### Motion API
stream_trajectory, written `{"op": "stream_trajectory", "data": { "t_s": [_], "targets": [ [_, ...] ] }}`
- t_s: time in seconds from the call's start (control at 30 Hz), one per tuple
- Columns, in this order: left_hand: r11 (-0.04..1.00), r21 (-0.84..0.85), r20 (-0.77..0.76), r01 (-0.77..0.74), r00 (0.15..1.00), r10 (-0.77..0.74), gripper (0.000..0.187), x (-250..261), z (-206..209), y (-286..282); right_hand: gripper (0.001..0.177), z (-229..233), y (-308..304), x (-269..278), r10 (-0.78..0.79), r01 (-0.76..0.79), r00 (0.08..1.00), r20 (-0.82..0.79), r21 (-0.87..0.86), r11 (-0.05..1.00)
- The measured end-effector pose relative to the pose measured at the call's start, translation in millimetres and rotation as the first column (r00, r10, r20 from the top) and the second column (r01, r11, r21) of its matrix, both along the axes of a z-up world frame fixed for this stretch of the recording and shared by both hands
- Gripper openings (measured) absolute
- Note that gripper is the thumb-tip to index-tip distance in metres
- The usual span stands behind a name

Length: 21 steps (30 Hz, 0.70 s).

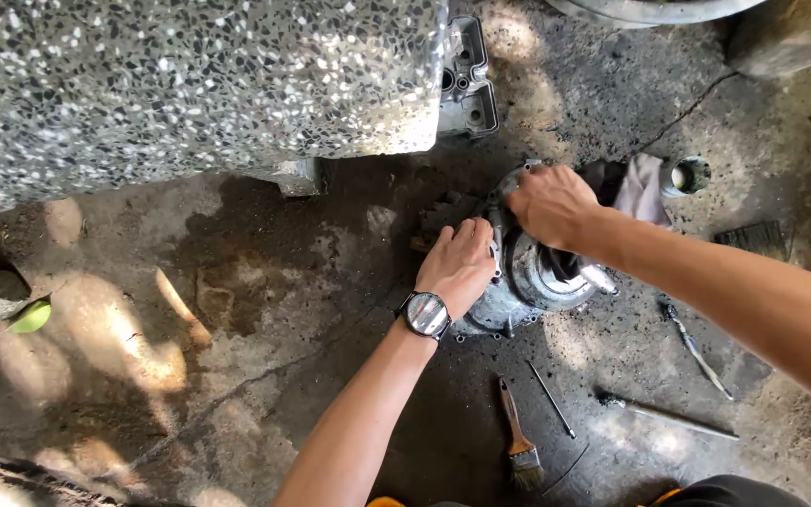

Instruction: Cleaning and inspecting motorcycle engine casing and internal components using a brush and cloth.

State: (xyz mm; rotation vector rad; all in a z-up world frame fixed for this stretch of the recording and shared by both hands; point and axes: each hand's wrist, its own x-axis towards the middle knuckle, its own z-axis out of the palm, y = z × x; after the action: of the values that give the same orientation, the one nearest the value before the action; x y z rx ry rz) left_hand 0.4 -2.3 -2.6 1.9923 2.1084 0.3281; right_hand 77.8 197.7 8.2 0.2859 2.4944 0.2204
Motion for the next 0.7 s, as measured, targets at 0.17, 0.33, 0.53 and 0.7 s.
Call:
{"op": "stream_trajectory", "data": {
  "t_s": [0.17,0.33,0.53,0.7],
  "targets": [
    [0.995,-0.096,0.037,0.022,0.999,-0.018,0.013,-3.7,15.8,2.1,0.021,14.6,-1.0,-14.6,-0.087,0.073,0.979,-0.182,-0.078,0.994],
    [0.987,-0.157,0.078,0.034,0.997,-0.022,0.006,-1.3,7.9,0.8,0.034,7.9,6.0,-22.1,-0.196,0.197,0.98,0.028,-0.086,0.977],
    [0.996,-0.088,0.079,-0.007,0.997,0.014,0.02,1.9,-12.4,-1.6,0.036,2.5,16.8,-20.9,0.415,-0.418,0.889,0.195,-0.024,0.908],
    [0.997,0.045,0.086,-0.062,0.995,0.058,0.038,7.8,-43.7,-0.3,0.011,11.6,18.3,-23.4,0.552,-0.555,0.83,-0.082,-0.021,0.831]
  ]
}}
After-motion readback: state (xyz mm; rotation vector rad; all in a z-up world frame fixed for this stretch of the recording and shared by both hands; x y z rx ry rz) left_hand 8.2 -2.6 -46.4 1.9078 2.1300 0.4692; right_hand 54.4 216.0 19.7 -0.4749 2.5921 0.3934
